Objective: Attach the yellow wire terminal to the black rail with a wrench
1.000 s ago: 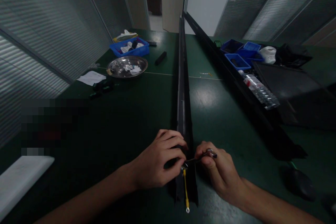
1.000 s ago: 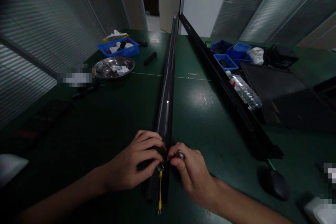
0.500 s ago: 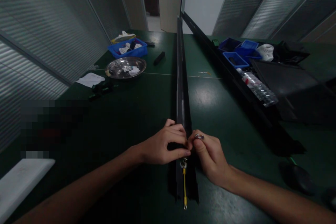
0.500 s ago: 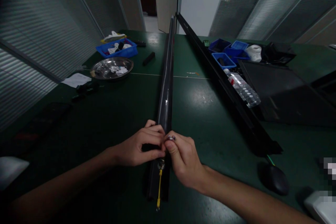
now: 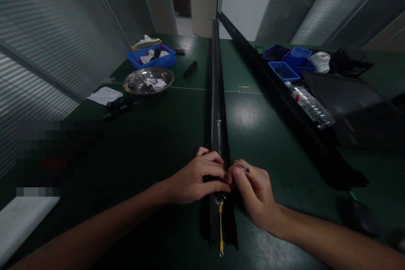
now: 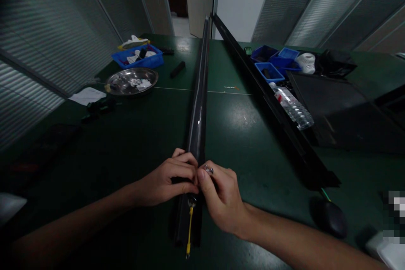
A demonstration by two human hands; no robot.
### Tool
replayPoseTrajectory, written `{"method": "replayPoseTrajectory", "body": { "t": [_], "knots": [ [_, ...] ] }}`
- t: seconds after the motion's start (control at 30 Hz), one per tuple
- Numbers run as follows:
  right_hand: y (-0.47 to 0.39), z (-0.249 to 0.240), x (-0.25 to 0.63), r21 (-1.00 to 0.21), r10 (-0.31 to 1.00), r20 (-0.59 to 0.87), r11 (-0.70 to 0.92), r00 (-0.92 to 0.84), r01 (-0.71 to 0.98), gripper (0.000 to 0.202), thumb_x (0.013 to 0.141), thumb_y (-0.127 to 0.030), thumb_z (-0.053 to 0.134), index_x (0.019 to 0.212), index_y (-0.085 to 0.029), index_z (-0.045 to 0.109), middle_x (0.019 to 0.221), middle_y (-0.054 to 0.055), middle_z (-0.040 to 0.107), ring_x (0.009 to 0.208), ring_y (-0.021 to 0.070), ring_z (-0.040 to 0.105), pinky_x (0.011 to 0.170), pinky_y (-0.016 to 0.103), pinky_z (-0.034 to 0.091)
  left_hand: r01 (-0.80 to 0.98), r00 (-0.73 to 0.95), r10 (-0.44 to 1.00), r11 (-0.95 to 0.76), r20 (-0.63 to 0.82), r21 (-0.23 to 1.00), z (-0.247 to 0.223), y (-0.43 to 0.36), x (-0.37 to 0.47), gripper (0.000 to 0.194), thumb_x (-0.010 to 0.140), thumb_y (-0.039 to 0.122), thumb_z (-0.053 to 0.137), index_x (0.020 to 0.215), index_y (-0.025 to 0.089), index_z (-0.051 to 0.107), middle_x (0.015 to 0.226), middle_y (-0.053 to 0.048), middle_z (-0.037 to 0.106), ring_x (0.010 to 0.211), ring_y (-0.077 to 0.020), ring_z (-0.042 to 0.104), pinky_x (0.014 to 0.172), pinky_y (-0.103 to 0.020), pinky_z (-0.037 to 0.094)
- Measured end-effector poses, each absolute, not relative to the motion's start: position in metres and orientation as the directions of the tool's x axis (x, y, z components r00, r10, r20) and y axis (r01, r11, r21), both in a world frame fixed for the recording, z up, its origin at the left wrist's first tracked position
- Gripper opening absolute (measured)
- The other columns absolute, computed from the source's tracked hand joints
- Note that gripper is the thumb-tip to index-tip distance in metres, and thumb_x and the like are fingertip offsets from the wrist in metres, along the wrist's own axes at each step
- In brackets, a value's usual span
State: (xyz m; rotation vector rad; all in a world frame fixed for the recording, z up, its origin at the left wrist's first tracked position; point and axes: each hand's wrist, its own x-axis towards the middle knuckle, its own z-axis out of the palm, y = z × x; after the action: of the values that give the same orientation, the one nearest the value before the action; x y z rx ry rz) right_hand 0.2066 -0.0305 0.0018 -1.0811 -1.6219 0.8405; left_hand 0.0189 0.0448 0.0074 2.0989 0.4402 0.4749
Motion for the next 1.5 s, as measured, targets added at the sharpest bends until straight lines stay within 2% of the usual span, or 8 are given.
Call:
{"method": "replayPoseTrajectory", "body": {
  "t": [0.2,0.4,0.63,0.9,1.23,1.5],
  "knots": [
    [-0.035,0.000,0.209,-0.832,0.886,0.434,0.463,-0.161,0.305,0.026,0.102,-0.015,0.045,0.079,-0.020,0.054,0.066,-0.003,0.049,0.055,0.0097,0.048,0.055,0.024,0.035,0.118,0.865,0.473,-0.518,0.169,0.847,0.007,0.043,0.019,0.011,0.097,0.016,0.070,0.090,0.023,0.074,0.087,0.003,0.074,0.101,-0.0198,0.059,0.099,-0.041,0.031],
    [-0.040,-0.002,0.212,-0.771,0.856,0.475,0.517,-0.206,0.371,0.021,0.098,-0.014,0.048,0.078,-0.021,0.051,0.061,-0.005,0.041,0.049,0.0096,0.040,0.051,0.026,0.029,0.121,0.884,0.442,-0.528,0.150,0.841,0.009,0.043,0.018,0.012,0.099,0.017,0.068,0.094,0.025,0.074,0.092,0.002,0.075,0.109,-0.0219,0.057,0.101,-0.043,0.029],
    [-0.049,0.002,0.216,-0.708,0.818,0.539,0.570,-0.202,0.417,0.017,0.096,-0.011,0.048,0.084,-0.019,0.058,0.062,-0.004,0.052,0.048,0.0089,0.047,0.050,0.024,0.034,0.122,0.905,0.405,-0.543,0.132,0.831,0.008,0.045,0.018,0.004,0.098,0.022,0.072,0.101,0.024,0.075,0.094,0.003,0.075,0.110,-0.0206,0.055,0.099,-0.039,0.025],
    [-0.059,0.002,0.213,-0.683,0.800,0.570,0.588,-0.188,0.432,0.015,0.093,-0.007,0.050,0.087,-0.018,0.059,0.063,-0.002,0.057,0.049,0.0094,0.052,0.050,0.023,0.038,0.115,0.914,0.386,-0.536,0.122,0.836,0.009,0.046,0.016,0.007,0.094,0.021,0.077,0.099,0.026,0.077,0.098,0.003,0.077,0.111,-0.0213,0.055,0.100,-0.039,0.024],
    [-0.063,0.003,0.213,-0.694,0.822,0.536,0.559,-0.193,0.453,0.017,0.097,-0.009,0.048,0.089,-0.018,0.060,0.065,-0.002,0.059,0.051,0.0087,0.056,0.050,0.022,0.041,0.111,0.922,0.371,-0.532,0.113,0.839,0.005,0.047,0.014,0.010,0.097,0.025,0.074,0.103,0.031,0.079,0.101,0.004,0.078,0.113,-0.0215,0.054,0.101,-0.040,0.025],
    [-0.075,0.004,0.216,-0.714,0.841,0.515,0.527,-0.165,0.462,0.016,0.097,-0.008,0.050,0.093,-0.018,0.062,0.066,-0.002,0.061,0.053,0.0085,0.059,0.050,0.020,0.043,0.094,0.921,0.371,-0.514,0.122,0.853,0.006,0.047,0.016,0.015,0.096,0.023,0.074,0.107,0.033,0.078,0.105,0.007,0.079,0.111,-0.0201,0.053,0.101,-0.039,0.026]
  ]
}}
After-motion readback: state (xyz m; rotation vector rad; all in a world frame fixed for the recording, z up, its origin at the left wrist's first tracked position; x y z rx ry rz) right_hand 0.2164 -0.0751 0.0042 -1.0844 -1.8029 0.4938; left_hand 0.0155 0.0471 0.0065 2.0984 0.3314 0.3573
